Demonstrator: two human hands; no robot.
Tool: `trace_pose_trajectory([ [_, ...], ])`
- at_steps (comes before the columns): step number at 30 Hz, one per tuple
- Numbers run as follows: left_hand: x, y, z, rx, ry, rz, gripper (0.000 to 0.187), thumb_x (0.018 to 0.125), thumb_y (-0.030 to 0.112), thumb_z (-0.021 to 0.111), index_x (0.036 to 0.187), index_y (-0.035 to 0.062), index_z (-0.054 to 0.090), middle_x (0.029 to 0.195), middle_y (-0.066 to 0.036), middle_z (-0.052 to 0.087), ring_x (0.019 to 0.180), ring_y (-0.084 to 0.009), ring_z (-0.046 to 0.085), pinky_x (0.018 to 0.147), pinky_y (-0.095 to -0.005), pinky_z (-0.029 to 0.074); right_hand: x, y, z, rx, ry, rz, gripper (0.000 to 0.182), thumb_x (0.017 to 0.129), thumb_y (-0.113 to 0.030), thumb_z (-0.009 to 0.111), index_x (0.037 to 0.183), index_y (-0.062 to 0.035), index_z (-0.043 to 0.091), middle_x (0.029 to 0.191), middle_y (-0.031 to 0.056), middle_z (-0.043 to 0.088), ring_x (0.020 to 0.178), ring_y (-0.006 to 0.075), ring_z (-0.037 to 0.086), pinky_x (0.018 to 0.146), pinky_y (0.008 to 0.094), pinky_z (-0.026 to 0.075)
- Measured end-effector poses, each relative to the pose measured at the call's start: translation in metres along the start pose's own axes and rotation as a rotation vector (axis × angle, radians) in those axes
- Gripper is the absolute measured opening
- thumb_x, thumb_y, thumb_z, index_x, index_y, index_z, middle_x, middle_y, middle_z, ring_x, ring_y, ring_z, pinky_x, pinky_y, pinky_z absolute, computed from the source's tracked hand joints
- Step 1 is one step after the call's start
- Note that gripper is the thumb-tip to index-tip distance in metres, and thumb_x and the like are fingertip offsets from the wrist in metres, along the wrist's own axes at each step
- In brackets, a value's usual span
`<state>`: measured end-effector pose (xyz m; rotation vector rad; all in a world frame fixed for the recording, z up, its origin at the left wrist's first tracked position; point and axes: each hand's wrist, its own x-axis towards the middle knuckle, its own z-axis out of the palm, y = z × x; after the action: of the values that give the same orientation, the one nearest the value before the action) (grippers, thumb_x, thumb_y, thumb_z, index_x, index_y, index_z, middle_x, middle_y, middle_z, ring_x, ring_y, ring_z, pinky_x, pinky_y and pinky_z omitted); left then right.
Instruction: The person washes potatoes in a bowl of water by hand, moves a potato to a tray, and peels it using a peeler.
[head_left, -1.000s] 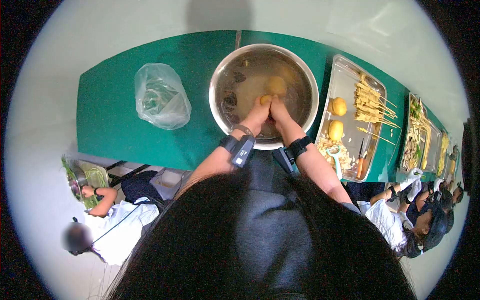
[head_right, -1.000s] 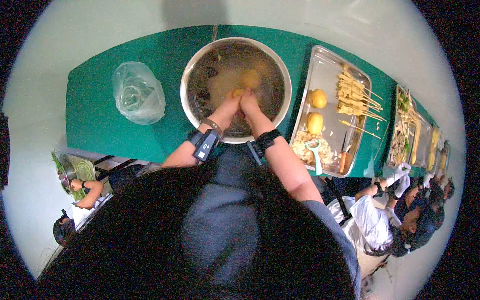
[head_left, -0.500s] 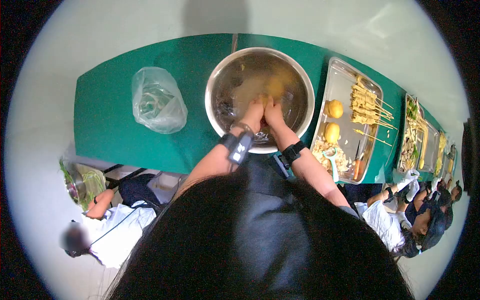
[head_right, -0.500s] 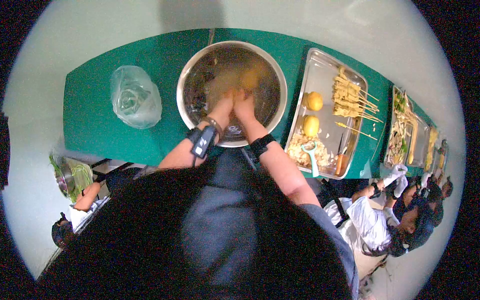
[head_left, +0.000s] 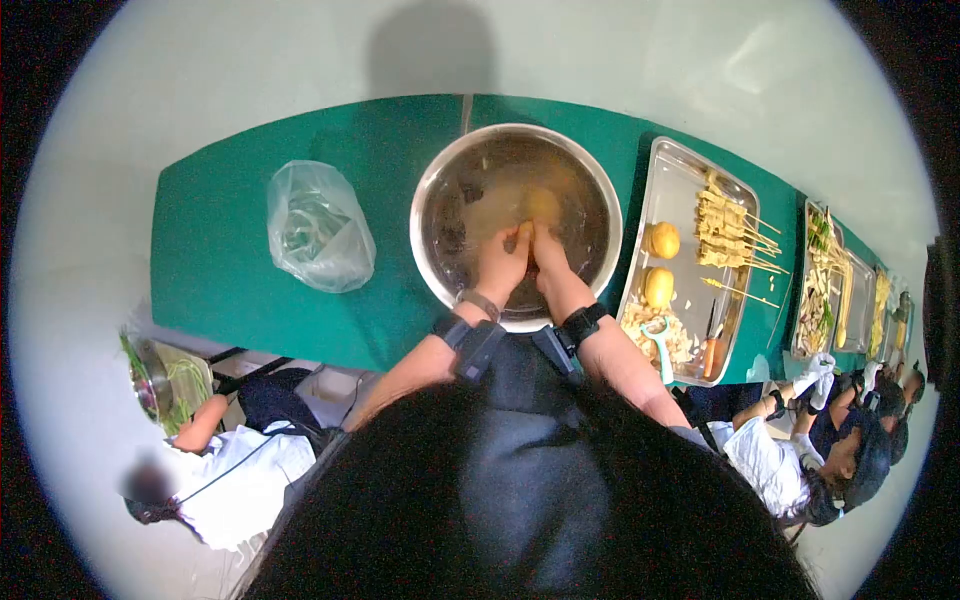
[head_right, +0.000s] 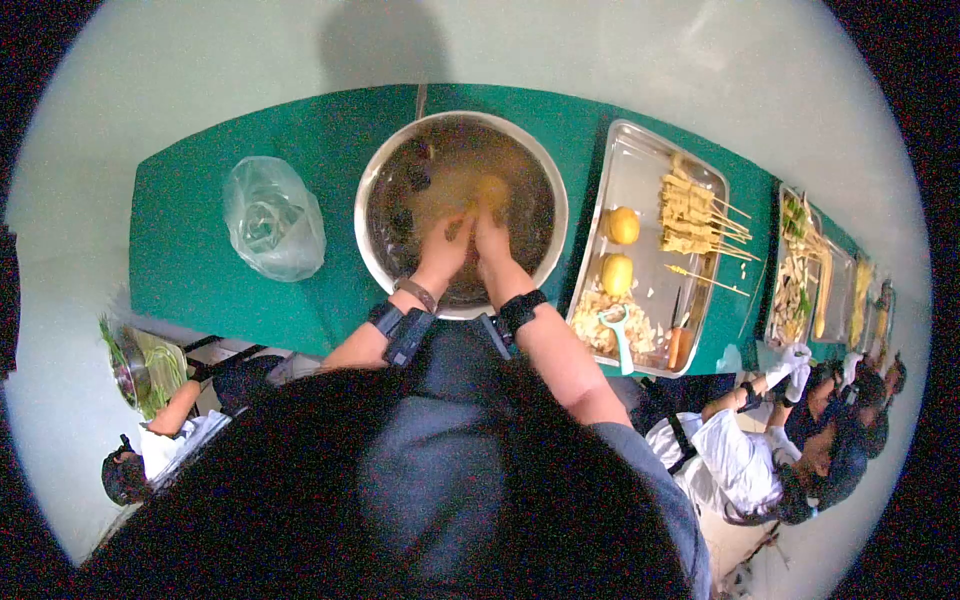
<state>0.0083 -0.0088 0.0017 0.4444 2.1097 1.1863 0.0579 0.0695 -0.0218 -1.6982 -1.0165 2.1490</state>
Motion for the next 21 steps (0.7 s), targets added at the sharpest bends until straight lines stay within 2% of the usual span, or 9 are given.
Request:
trace_pose_trajectory([
  [2, -0.007, 0.017, -0.003, -0.127, 0.051, 0.014, 0.046, 0.093, 0.036, 0.047, 0.109, -0.0052, 0.057, 0.107, -0.025, 0.061, 0.102, -0.0350, 0.057, 0.087, -0.0372, 0.043, 0.032, 0.032, -0.002, -0.044, 0.003, -0.164, 0.042, 0.092, -0.048, 0.045, 0.106, -0.0095, 0.057, 0.085, 0.0048, 0.059, 0.071, 0.0170, 0.056, 0.052, 0.0311, 0.046],
  [5, 0.001, 0.022, -0.009, -0.238, -0.066, -0.123, 0.051, 0.096, 0.040, 0.038, 0.110, -0.0042, 0.057, 0.109, -0.025, 0.060, 0.105, -0.0359, 0.056, 0.090, -0.0370, 0.042, 0.024, 0.029, -0.002, -0.109, -0.055, -0.192, 0.043, 0.093, -0.046, 0.045, 0.103, -0.0056, 0.058, 0.084, 0.0060, 0.060, 0.069, 0.0166, 0.057, 0.052, 0.0296, 0.045],
  [7, 0.007, 0.022, -0.008, -0.173, -0.090, -0.079, 0.053, 0.097, 0.041, 0.032, 0.110, -0.0041, 0.057, 0.110, -0.024, 0.059, 0.107, -0.0360, 0.055, 0.092, -0.0368, 0.040, -0.001, 0.015, 0.003, -0.040, -0.032, -0.160, 0.045, 0.093, -0.044, 0.046, 0.107, -0.0026, 0.056, 0.087, 0.0088, 0.061, 0.068, 0.0164, 0.057, 0.052, 0.0298, 0.045],
  [10, -0.001, 0.037, -0.012, -0.140, -0.108, -0.073, 0.055, 0.098, 0.040, 0.028, 0.113, -0.0046, 0.055, 0.114, -0.025, 0.057, 0.110, -0.0360, 0.053, 0.095, -0.0370, 0.038, -0.031, -0.016, 0.007, 0.087, -0.042, -0.135, 0.052, 0.093, -0.038, 0.051, 0.121, 0.0058, 0.050, 0.114, 0.0169, 0.059, 0.104, 0.0244, 0.055, 0.086, 0.0343, 0.044],
  [13, -0.007, 0.037, -0.015, -0.222, -0.158, -0.058, 0.054, 0.098, 0.039, 0.026, 0.118, -0.0050, 0.052, 0.120, -0.025, 0.054, 0.114, -0.0361, 0.050, 0.097, -0.0375, 0.036, -0.016, -0.009, 0.010, 0.061, 0.010, -0.088, 0.055, 0.092, -0.041, 0.052, 0.120, 0.0058, 0.050, 0.112, 0.0166, 0.059, 0.099, 0.0248, 0.057, 0.082, 0.0331, 0.045],
  [16, -0.014, 0.031, -0.020, -0.194, -0.186, -0.043, 0.054, 0.099, 0.038, 0.026, 0.122, -0.0050, 0.049, 0.124, -0.025, 0.051, 0.118, -0.0351, 0.047, 0.099, -0.0372, 0.035, -0.016, 0.001, 0.015, 0.003, 0.105, -0.167, 0.056, 0.091, -0.042, 0.053, 0.121, 0.0045, 0.049, 0.113, 0.0165, 0.059, 0.098, 0.0253, 0.057, 0.080, 0.0337, 0.046],
  [19, -0.022, 0.033, -0.018, -0.121, -0.138, -0.047, 0.054, 0.099, 0.038, 0.027, 0.123, -0.0051, 0.048, 0.126, -0.025, 0.050, 0.119, -0.0343, 0.046, 0.100, -0.0365, 0.033, -0.011, -0.004, 0.010, 0.091, 0.079, 0.051, 0.057, 0.090, -0.043, 0.054, 0.122, 0.0034, 0.048, 0.116, 0.0168, 0.057, 0.101, 0.0271, 0.056, 0.083, 0.0356, 0.045],
  [20, -0.026, 0.034, -0.017, -0.102, -0.114, -0.054, 0.053, 0.099, 0.037, 0.028, 0.123, -0.0052, 0.048, 0.126, -0.025, 0.050, 0.120, -0.0341, 0.046, 0.101, -0.0363, 0.033, -0.012, -0.003, 0.012, 0.077, 0.089, 0.057, 0.056, 0.090, -0.043, 0.054, 0.123, 0.0030, 0.048, 0.117, 0.0169, 0.057, 0.102, 0.0272, 0.055, 0.084, 0.0360, 0.045],
  [21, -0.025, 0.034, -0.018, -0.194, -0.174, -0.055, 0.056, 0.098, 0.039, 0.027, 0.123, -0.0055, 0.049, 0.127, -0.025, 0.049, 0.120, -0.0337, 0.046, 0.101, -0.0362, 0.032, -0.019, -0.009, 0.014, 0.063, 0.100, 0.062, 0.055, 0.091, -0.042, 0.053, 0.123, 0.0025, 0.048, 0.117, 0.0171, 0.056, 0.103, 0.0273, 0.055, 0.084, 0.0364, 0.045],
])
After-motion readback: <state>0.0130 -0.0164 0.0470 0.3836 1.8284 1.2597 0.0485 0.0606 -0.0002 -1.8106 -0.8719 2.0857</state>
